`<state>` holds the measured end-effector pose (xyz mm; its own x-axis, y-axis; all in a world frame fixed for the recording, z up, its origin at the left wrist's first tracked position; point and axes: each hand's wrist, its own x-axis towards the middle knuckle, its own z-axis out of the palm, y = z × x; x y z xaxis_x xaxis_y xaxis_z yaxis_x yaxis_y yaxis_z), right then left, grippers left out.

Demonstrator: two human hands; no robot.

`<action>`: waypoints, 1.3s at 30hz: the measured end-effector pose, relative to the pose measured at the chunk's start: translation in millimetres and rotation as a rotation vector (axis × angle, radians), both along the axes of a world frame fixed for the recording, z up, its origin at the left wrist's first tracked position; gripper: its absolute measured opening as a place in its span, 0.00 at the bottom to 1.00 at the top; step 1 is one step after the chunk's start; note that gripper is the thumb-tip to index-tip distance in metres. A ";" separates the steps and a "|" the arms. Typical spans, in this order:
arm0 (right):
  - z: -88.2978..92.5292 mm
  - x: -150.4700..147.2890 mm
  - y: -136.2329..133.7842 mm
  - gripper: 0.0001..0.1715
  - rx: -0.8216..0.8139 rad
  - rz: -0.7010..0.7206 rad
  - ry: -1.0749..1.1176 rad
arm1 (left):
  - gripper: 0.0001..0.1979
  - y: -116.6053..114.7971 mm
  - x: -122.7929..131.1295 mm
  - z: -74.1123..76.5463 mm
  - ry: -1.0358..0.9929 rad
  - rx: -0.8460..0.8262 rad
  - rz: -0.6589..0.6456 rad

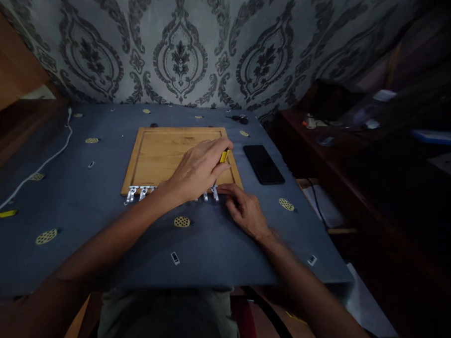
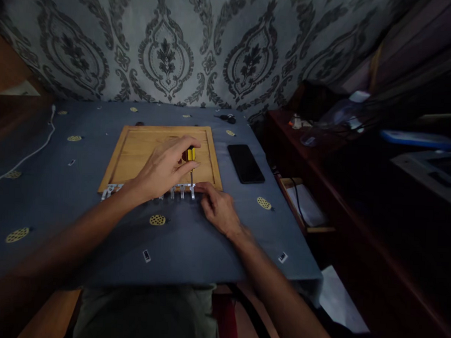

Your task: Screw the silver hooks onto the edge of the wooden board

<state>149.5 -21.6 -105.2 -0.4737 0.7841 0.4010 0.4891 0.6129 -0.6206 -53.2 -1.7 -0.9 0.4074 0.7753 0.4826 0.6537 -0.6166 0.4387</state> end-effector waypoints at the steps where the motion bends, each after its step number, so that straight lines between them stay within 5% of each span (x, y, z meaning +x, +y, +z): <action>1: 0.3 -0.1 -0.1 0.24 0.003 0.004 0.001 | 0.14 -0.1 -0.2 0.0 -0.005 0.003 -0.011; 22: -0.6 0.8 0.3 0.24 -0.030 -0.011 -0.014 | 0.19 1.3 -2.6 2.1 -0.089 -0.114 -0.120; 32: 1.2 0.0 -1.3 0.24 -0.028 -0.020 -0.010 | 0.14 0.3 -0.9 0.5 -0.034 -0.029 -0.011; 39: -0.4 -0.1 -0.4 0.24 -0.042 -0.020 -0.003 | 0.17 1.2 -1.9 2.8 -0.088 -0.058 -0.047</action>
